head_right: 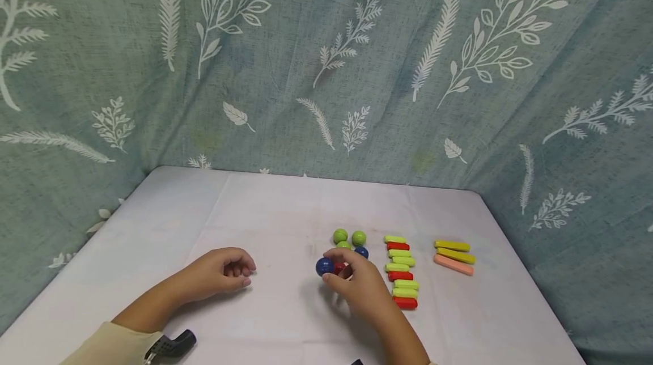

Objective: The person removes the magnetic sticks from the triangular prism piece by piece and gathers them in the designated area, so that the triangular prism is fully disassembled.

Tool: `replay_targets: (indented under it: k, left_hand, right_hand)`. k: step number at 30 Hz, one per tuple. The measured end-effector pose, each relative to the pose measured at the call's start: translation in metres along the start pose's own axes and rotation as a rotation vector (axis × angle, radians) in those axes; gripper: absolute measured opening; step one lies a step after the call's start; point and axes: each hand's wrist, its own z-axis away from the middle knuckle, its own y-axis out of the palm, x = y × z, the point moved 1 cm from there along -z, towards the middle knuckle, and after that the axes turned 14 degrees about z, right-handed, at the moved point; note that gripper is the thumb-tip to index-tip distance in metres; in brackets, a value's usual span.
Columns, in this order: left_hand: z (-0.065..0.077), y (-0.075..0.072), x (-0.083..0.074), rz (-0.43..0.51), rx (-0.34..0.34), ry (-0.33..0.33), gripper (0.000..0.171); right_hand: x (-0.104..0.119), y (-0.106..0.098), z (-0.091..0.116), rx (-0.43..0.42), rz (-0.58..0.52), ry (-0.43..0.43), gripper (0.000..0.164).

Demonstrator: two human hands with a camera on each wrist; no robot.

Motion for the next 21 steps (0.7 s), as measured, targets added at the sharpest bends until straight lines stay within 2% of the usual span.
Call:
replay_targets:
  k: [5,11,21]
  left_hand:
    - [0.000,0.001,0.001,0.000,-0.002,-0.002,0.018]
    - [-0.001,0.001,0.000,-0.003,-0.005,-0.008,0.018]
    - [-0.002,0.002,-0.002,-0.012,-0.007,-0.004,0.017]
  right_hand:
    - [-0.009,-0.009,0.003,-0.081,-0.019,0.068,0.039]
    - [-0.019,-0.016,0.003,-0.161,0.034,0.159,0.037]
    - [-0.031,-0.021,0.000,-0.192,0.137,0.270,0.038]
